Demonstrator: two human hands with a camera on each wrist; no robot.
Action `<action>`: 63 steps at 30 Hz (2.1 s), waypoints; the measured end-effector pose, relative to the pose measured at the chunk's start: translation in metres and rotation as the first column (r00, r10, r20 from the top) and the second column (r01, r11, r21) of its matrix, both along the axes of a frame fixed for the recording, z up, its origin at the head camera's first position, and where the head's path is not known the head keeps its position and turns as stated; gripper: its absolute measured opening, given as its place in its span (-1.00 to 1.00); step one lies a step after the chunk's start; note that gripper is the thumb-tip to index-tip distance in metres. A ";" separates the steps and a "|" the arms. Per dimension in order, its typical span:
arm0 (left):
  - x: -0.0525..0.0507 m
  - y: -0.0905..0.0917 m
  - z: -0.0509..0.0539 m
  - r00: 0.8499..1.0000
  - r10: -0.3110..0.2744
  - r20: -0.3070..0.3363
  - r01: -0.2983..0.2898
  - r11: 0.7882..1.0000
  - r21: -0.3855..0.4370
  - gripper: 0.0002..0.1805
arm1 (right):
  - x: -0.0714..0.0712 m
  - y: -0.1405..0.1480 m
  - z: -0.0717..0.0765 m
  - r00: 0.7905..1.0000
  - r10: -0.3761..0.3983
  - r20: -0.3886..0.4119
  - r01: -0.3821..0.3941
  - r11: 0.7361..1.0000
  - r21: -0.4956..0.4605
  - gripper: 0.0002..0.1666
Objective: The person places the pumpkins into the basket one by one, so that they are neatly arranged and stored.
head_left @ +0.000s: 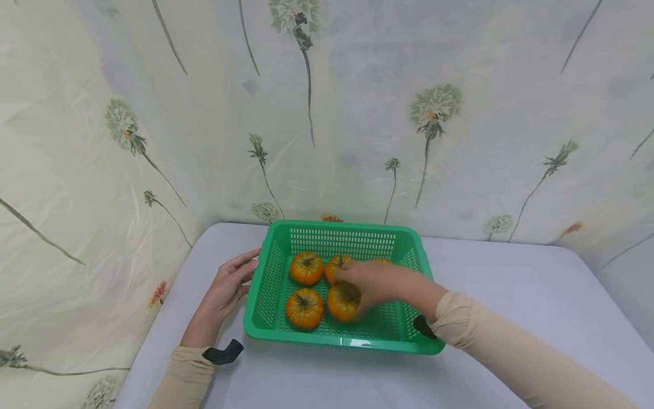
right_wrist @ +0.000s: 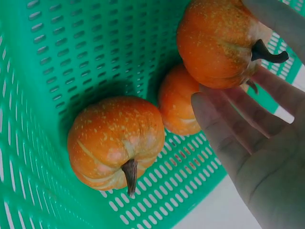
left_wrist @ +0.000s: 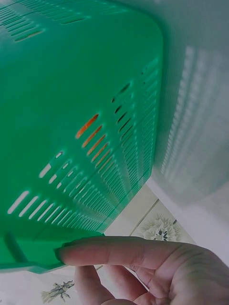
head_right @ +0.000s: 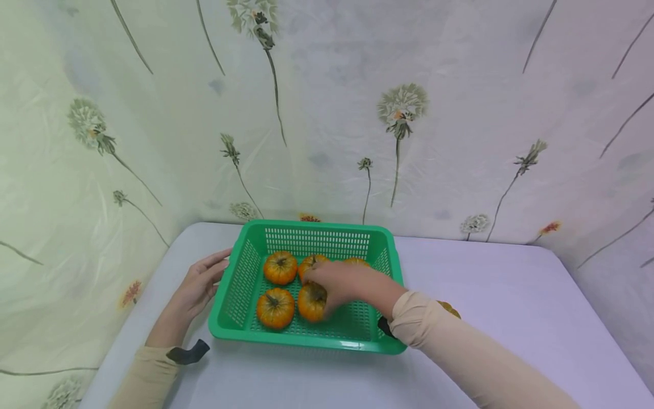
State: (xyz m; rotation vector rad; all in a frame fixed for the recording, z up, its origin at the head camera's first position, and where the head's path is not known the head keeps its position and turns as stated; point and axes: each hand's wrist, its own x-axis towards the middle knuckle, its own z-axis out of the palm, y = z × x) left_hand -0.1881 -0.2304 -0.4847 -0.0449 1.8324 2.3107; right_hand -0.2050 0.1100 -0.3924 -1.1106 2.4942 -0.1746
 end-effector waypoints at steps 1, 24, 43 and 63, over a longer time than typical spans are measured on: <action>0.000 0.000 0.000 1.000 0.000 -0.002 0.000 1.000 -0.001 -0.42 | 0.000 -0.001 -0.001 1.000 0.000 0.002 0.000 1.000 0.003 -0.19; 0.000 0.000 0.000 1.000 -0.007 -0.018 0.007 1.000 -0.018 -0.42 | 0.003 -0.010 -0.006 0.999 0.004 0.033 -0.004 1.000 0.010 -0.26; 0.000 -0.001 -0.001 1.000 -0.007 -0.017 0.007 1.000 -0.011 -0.42 | -0.003 0.020 0.026 0.998 -0.063 0.014 0.063 0.994 -0.086 -0.11; -0.001 0.000 -0.001 1.000 -0.003 -0.002 0.003 1.000 -0.009 -0.42 | -0.002 0.078 0.050 0.985 -0.169 0.033 0.172 0.963 -0.207 -0.21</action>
